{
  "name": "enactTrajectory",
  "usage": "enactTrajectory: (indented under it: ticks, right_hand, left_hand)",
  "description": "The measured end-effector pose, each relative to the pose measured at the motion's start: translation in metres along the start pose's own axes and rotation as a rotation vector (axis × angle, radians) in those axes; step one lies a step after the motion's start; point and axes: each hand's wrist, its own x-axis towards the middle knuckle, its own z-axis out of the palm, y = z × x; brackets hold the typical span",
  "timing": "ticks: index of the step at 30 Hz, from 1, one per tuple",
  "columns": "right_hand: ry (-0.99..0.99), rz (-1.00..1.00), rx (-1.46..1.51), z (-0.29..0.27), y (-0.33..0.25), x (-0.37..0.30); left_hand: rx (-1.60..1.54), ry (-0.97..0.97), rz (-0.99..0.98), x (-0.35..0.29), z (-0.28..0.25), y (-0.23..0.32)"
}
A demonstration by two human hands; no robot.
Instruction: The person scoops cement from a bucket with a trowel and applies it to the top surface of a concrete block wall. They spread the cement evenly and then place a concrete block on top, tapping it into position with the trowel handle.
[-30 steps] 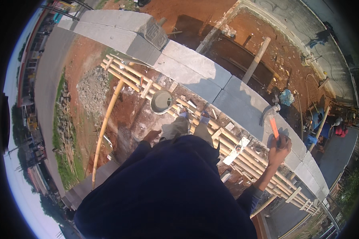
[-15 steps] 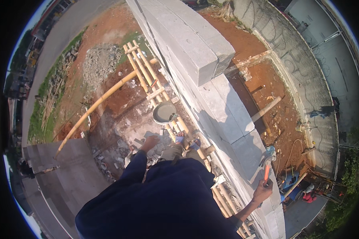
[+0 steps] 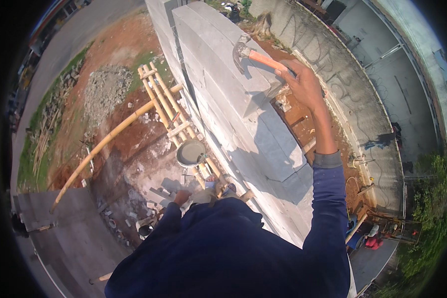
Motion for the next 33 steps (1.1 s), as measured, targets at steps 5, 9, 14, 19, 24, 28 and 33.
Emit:
enactTrajectory:
  ticks: [5, 9, 14, 19, 24, 28, 33]
  right_hand:
    - [-0.178, -0.142, -0.155, 0.015, 0.031, 0.078]
    - [-0.107, -0.192, -0.111, 0.029, 0.047, 0.084]
    - [0.520, -0.010, 0.177, 0.066, -0.081, -0.014]
    - [-0.027, -0.156, 0.406, 0.215, -0.107, -0.178]
    - [-0.897, 0.431, 0.194, 0.412, 0.038, -0.376]
    - [-0.857, 0.335, 0.012, 0.530, 0.114, -0.407]
    - [-0.621, -0.227, -0.463, 0.737, 0.171, -0.314]
  left_hand:
    - [-0.046, 0.101, -0.148, -0.025, 0.010, -0.006]
    - [-0.063, 0.045, -0.291, -0.068, 0.025, -0.006]
    - [-0.324, -0.226, -0.661, -0.107, 0.031, 0.013]
    - [-0.285, -0.182, -0.591, -0.104, 0.088, 0.026]
    - [-0.948, 0.116, -1.153, 0.003, 0.061, 0.056]
    - [-0.875, -0.316, -1.214, 0.040, 0.082, 0.118]
    - [-0.419, -0.305, -1.142, 0.025, 0.126, 0.182]
